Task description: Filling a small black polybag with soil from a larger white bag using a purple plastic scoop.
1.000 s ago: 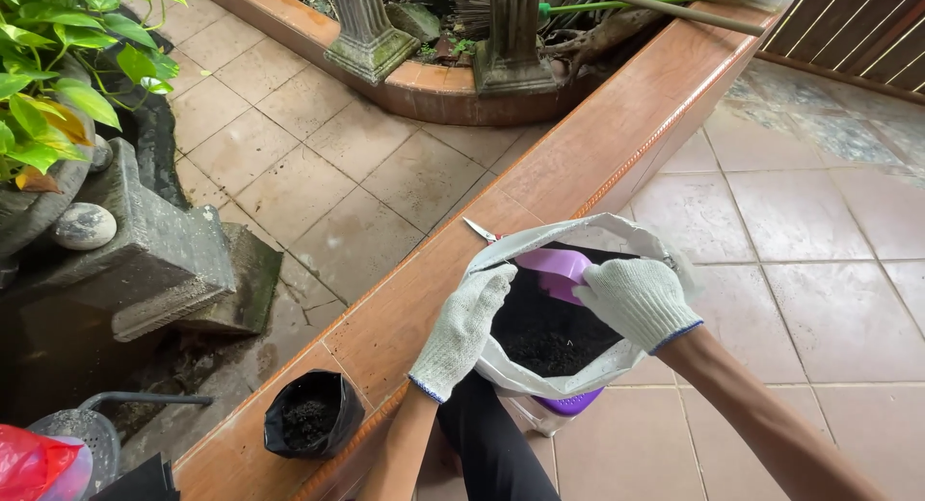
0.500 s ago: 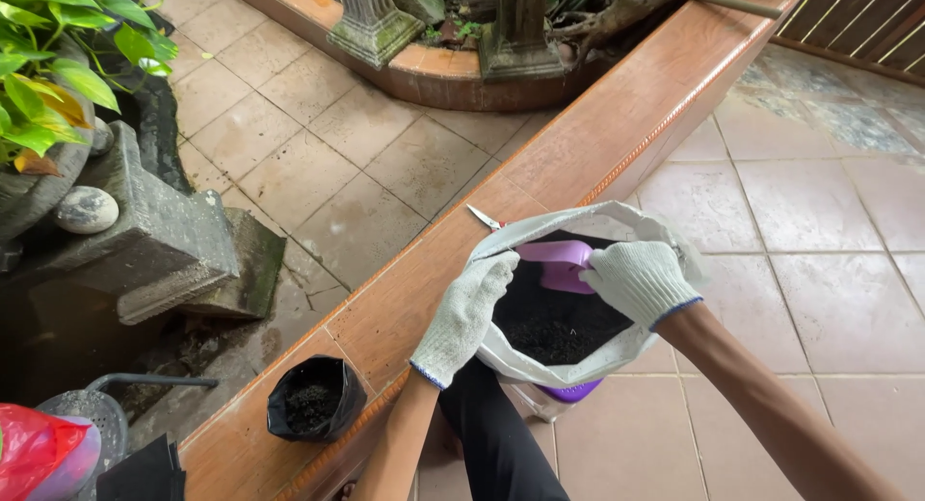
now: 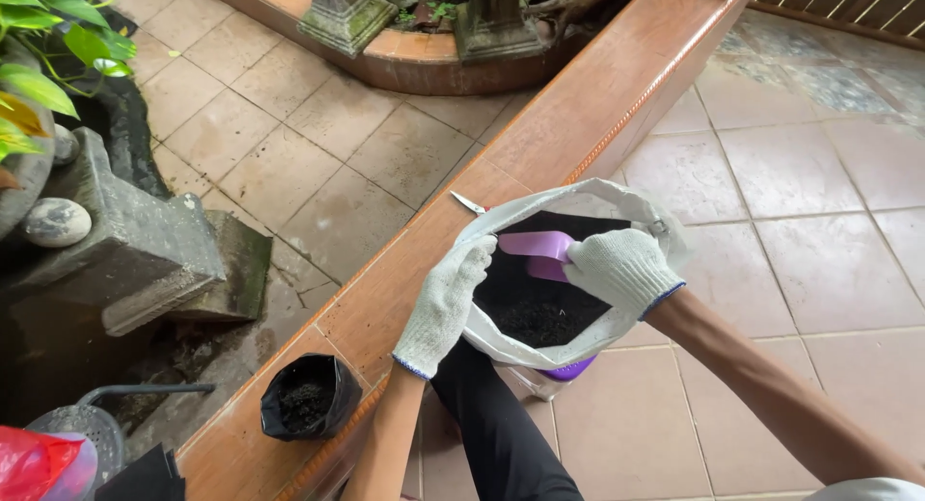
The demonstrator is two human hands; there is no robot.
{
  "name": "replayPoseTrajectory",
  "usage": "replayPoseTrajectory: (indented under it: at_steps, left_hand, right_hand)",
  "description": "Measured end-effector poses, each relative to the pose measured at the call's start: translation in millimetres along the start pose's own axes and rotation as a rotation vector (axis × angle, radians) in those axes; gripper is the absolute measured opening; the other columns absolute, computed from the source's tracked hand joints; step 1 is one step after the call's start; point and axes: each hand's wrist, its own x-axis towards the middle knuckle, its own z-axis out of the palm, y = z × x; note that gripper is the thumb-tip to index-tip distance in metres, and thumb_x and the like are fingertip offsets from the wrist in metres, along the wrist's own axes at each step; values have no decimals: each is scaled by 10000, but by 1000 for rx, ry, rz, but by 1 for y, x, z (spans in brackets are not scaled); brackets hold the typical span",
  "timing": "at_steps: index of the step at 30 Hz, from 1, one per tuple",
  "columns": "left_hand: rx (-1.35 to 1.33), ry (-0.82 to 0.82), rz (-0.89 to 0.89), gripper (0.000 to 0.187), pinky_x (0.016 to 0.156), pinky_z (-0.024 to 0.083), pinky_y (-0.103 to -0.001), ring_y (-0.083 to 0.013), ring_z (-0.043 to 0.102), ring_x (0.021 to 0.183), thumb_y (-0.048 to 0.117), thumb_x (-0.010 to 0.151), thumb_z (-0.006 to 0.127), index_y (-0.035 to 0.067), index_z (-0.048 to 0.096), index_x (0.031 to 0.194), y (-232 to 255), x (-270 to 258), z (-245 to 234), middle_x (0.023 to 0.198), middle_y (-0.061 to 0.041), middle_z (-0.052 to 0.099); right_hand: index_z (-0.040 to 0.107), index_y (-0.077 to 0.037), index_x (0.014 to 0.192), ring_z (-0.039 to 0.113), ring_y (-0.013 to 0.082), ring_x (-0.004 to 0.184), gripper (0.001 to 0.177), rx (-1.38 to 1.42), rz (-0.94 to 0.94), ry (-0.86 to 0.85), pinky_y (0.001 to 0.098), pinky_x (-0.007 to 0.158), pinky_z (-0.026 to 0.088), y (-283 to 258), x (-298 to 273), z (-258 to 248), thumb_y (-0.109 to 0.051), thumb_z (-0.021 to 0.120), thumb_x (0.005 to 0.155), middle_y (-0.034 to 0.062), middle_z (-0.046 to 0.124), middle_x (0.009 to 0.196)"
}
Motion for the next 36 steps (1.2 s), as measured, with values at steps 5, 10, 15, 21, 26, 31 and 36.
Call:
replayPoseTrajectory:
  at_steps: [5, 10, 15, 21, 26, 31, 36]
  left_hand:
    - [10, -5, -24, 589, 1178, 422, -431, -346, 506, 1383, 460, 1037, 500, 17, 563, 1420, 4, -7, 0, 1456, -232, 542]
    - [26, -22, -3, 591, 1187, 413, -439, -376, 489, 1408, 459, 1041, 493, 24, 550, 1437, 17, -6, 0, 1479, -253, 522]
    - [40, -7, -22, 600, 1197, 397, -443, -381, 471, 1420, 467, 1045, 479, 26, 540, 1447, 14, -9, 4, 1490, -251, 515]
    - [51, 16, -43, 594, 1193, 409, -425, -352, 494, 1410, 488, 1028, 499, 72, 557, 1448, 15, -8, 7, 1483, -217, 539]
    - [133, 33, -120, 642, 1182, 410, -464, -305, 574, 1338, 574, 999, 493, 125, 572, 1451, 24, -1, 12, 1433, -174, 595]
    - [122, 24, -120, 637, 1186, 403, -466, -309, 565, 1343, 572, 1003, 488, 127, 568, 1452, 26, 0, 18, 1435, -176, 587]
    - [112, 22, -113, 633, 1191, 396, -467, -313, 557, 1348, 571, 1007, 483, 128, 564, 1452, 27, -4, 20, 1437, -179, 580]
  right_hand:
    - [706, -235, 745, 720, 217, 583, 314, 1, -23, 23, 344, 559, 576, -2, 1, 9, -514, 646, 877, -4, 670, 579]
    - [695, -136, 692, 687, 238, 531, 422, 137, 46, -175, 325, 518, 548, -3, 21, 7, -488, 591, 899, 45, 647, 534]
    - [709, -195, 699, 709, 200, 596, 373, 232, 16, -309, 322, 599, 562, 4, 33, 8, -478, 573, 900, 21, 683, 586]
    - [778, -143, 784, 724, 276, 710, 453, 390, 54, -485, 367, 698, 558, 17, 50, 20, -495, 530, 924, 108, 725, 680]
    - [730, -122, 672, 666, 257, 585, 521, 577, 123, -513, 371, 626, 534, 27, 51, 57, -523, 526, 933, 116, 671, 581]
    - [687, -148, 619, 609, 201, 513, 576, 653, 203, -517, 338, 565, 512, 24, 45, 57, -583, 505, 949, 64, 624, 519]
    - [718, -143, 658, 571, 192, 483, 528, 690, 247, -564, 331, 517, 487, 25, 50, 76, -542, 495, 923, 58, 572, 489]
